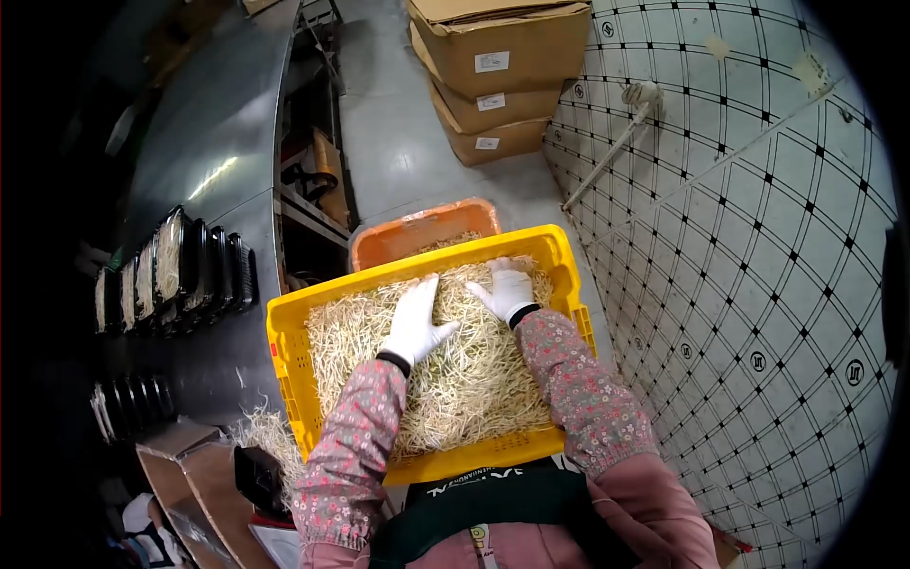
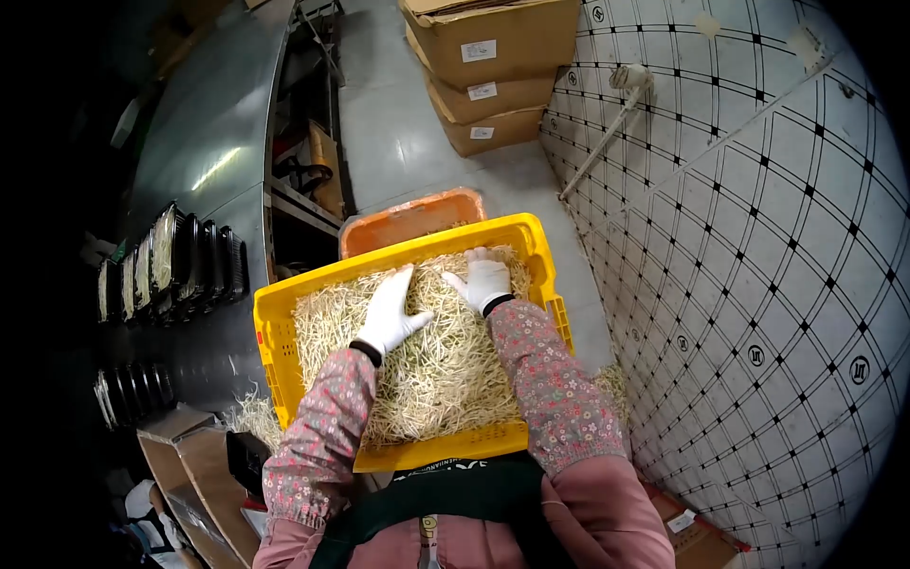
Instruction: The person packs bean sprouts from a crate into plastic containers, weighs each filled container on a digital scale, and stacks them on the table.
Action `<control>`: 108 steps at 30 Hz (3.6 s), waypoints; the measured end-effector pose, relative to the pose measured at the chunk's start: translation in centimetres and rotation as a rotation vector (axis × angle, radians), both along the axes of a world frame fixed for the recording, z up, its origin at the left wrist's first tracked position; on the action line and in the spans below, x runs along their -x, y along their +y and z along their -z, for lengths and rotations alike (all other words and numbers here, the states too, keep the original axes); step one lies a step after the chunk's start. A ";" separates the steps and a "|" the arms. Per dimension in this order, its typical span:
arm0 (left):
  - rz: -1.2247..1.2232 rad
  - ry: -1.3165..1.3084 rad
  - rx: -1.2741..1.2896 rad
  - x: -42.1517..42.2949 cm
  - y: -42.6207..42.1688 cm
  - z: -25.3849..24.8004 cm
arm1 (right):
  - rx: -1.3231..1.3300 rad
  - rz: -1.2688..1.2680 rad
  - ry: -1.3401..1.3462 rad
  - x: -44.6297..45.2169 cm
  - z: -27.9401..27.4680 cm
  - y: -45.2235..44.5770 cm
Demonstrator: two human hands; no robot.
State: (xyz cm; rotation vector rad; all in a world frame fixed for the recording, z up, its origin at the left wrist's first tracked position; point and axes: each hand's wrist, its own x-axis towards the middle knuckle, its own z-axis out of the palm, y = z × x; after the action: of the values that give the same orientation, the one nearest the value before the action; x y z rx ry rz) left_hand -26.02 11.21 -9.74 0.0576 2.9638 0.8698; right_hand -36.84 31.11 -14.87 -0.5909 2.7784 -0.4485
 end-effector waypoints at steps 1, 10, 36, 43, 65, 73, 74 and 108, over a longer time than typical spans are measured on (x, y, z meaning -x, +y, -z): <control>-0.015 -0.040 0.023 1.2 -0.2 0.9 | -0.048 0.033 -0.058 -0.3 -0.4 -0.4; 0.129 -0.048 0.075 -0.5 -0.4 2.5 | -0.041 -0.062 0.017 0.2 0.3 0.3; 0.282 -0.222 0.300 3.1 3.4 0.4 | -0.032 -0.466 -0.192 0.3 -0.7 3.7; 0.067 0.080 -0.187 -0.4 0.4 -2.4 | 0.046 -0.544 0.142 -1.2 -8.9 0.7; 0.247 -0.473 -0.150 -27.4 -10.2 -7.6 | 0.377 -0.849 -0.906 -20.6 -12.3 -3.3; -0.449 0.143 0.161 -15.9 -13.9 0.9 | 0.094 -0.570 0.019 -12.4 -5.5 -13.9; -0.432 0.004 0.087 -15.6 -13.4 1.9 | 0.028 -0.638 0.011 -13.1 -4.7 -13.7; -0.099 -0.076 0.158 -21.7 -11.2 -5.1 | -0.026 -0.369 -0.197 -8.0 -10.4 -7.1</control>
State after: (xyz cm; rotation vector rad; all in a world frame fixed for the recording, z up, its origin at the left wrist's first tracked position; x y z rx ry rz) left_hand -4.32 0.00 -4.64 -0.1268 2.9737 0.6279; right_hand -28.84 24.00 -4.48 -0.9723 2.4134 -0.3655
